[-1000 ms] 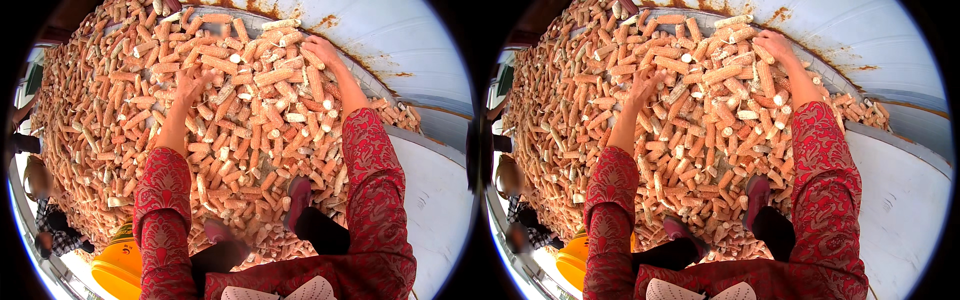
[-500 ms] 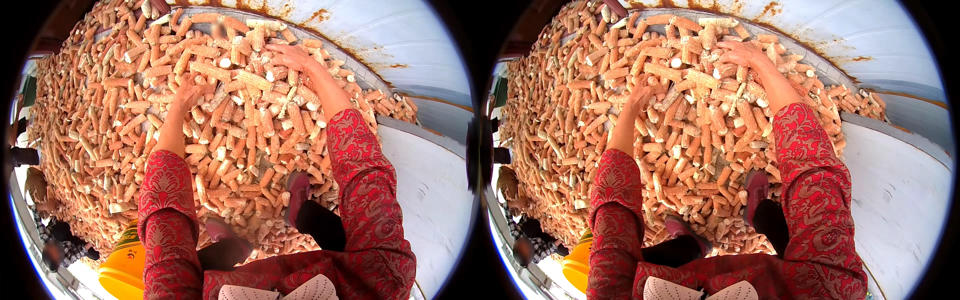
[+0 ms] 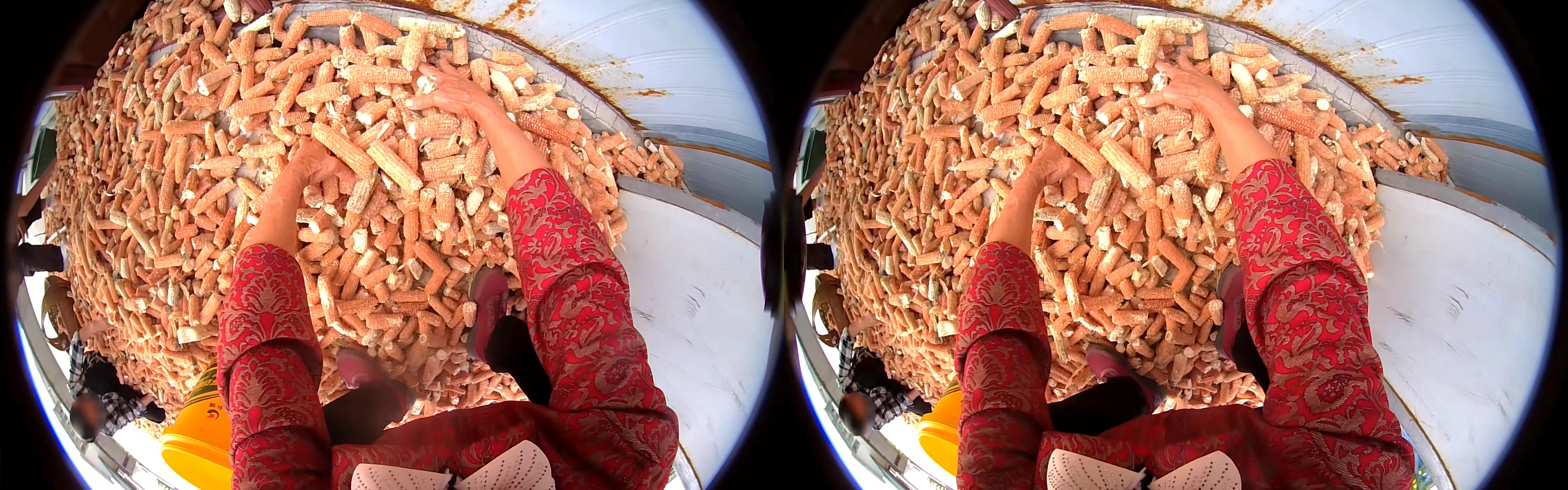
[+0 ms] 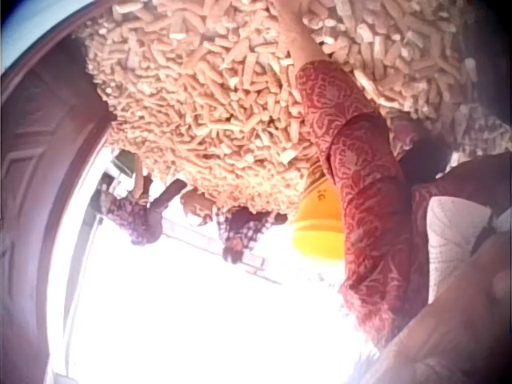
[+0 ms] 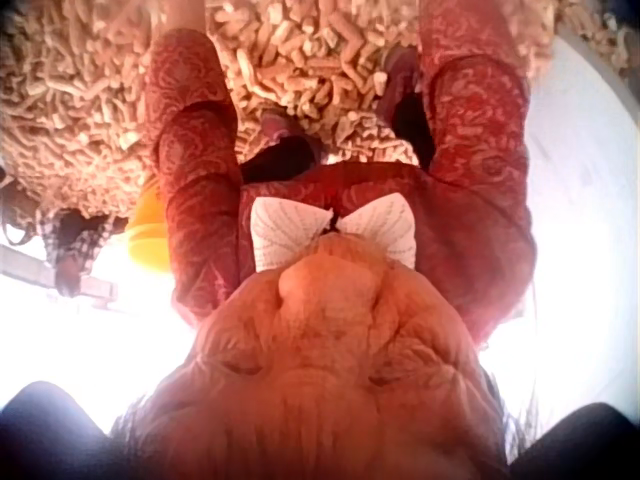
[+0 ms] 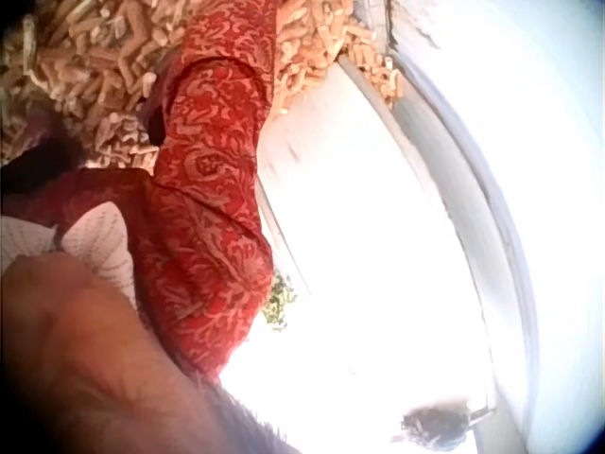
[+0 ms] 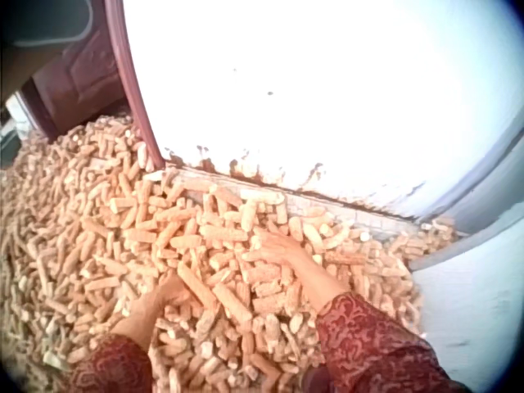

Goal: The person stands on a large pile of corn cobs inside a container and uses both hands to pick up and move the cobs into a yellow bucket. Another person is visible in the background performing a similar task.

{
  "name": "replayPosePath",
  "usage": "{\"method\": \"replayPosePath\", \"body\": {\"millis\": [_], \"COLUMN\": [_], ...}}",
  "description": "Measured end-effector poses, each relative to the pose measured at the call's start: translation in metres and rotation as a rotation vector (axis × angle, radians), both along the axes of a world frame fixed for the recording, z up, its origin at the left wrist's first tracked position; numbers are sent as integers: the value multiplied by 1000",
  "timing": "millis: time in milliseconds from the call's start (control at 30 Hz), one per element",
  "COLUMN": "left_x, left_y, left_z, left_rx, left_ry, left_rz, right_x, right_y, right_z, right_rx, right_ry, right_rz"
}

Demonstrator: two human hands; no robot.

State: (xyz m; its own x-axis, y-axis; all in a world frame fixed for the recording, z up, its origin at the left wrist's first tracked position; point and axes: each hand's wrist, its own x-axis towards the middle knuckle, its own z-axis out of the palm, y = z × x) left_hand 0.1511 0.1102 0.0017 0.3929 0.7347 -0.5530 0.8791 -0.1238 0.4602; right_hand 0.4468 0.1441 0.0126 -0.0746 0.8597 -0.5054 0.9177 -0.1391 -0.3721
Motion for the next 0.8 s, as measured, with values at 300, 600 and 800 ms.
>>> {"method": "replayPosePath", "body": {"millis": [300, 600, 800], "left_x": [-2, -66, -74], "left_y": [-60, -159, -154], "left_z": [23, 31, 69], "left_rx": [-199, -654, -772], "left_ry": [186, -128, -107], "left_rz": [-351, -152, -160], "right_x": [-28, -78, -73], "right_y": [-81, -171, -234], "right_z": [1, 67, 49], "right_rx": [-47, -381, -270], "right_ry": [286, 316, 518], "right_rz": [302, 438, 681]}}
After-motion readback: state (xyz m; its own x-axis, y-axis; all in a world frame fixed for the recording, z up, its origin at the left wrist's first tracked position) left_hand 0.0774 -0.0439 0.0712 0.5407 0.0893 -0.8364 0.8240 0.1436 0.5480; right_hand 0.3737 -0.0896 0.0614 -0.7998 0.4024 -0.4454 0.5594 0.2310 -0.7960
